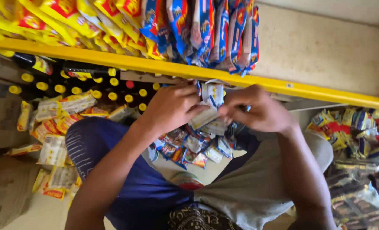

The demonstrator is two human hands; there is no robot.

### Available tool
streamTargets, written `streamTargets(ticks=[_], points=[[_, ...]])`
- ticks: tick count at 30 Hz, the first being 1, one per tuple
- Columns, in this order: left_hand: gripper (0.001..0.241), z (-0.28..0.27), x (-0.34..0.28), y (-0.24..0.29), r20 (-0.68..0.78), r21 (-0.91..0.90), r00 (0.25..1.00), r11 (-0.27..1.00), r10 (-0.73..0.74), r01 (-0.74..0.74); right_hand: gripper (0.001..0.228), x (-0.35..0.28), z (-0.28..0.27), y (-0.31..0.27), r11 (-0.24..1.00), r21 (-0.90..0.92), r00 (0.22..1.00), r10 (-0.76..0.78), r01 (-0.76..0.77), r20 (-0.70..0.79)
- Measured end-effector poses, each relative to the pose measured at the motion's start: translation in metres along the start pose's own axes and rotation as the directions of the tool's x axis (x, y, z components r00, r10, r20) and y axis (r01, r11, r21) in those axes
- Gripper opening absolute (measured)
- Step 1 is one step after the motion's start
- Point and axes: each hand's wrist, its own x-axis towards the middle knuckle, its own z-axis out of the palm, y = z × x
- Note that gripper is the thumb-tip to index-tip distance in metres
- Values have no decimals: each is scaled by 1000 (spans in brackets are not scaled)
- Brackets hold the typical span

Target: Stocking and organizing instant noodle packs on store shelves from a pile on the floor.

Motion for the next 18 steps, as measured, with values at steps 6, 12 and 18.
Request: streamTargets(ticks=[6, 12, 18], points=[[24, 80, -41, -45, 375, 127, 888, 964, -266, 235, 33, -8, 66, 123, 928, -341, 925, 252, -148, 286], [56, 254, -136, -128, 351, 26, 815, 875, -461, 483, 54, -22, 99, 224, 695, -535, 848, 525, -480, -79], [78, 303, -160, -163, 345, -125, 637, 638, -690, 760, 68, -36, 115, 293, 842, -23, 842, 538, -539, -45]])
